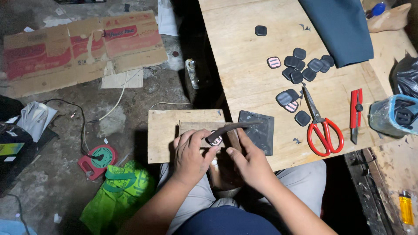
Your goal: The person repeatedly picks up small black rubber pieces, places them on a wooden block, and uses a hammer to shape them. They then use red-handled scissors to trim the edges of the pieces. The finished pieces are placed on the table.
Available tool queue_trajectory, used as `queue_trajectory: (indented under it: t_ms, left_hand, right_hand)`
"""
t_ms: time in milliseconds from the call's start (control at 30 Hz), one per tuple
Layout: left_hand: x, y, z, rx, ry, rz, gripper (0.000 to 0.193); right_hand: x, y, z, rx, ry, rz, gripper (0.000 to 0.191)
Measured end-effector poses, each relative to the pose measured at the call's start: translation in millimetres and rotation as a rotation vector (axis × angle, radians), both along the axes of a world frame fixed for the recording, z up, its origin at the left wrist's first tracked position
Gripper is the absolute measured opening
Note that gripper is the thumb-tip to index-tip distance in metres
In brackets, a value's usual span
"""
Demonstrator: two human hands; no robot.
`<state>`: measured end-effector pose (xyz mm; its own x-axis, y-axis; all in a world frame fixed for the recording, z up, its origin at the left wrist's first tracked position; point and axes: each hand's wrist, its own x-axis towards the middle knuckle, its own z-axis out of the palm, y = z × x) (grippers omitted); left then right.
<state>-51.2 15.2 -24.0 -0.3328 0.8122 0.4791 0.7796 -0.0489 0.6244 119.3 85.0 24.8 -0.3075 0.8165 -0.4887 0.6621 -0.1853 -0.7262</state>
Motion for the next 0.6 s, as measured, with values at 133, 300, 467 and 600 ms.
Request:
queue_trajectory:
  t_ms: [133,300,467,600]
  left_hand:
    - [-2.1,0.3,-0.3,0.004,0.002,-0.018,0.052]
    - [-0.3,-0.4,0.4,0.019,0.008,-0.009,0.053]
    - [-1.4,0.9,4.0,0.016,0.045,-0.015,0.049]
    - [-7.8,-1.0,11.9,0.051,0.108,-0.106,0.04]
  right_hand:
    - [6.8,-4.7,-1.8,0.753,0.189,0.334,0.042]
    - [16.9,-10.7,-3.2,0.826,0.225,0.276,0.037]
    - [18.2,-16.6,1.4,0.633,0.172,0.234,0.029]
    - [37.2,-9.2,21.5,0.53,0.227,0.161,0.034]
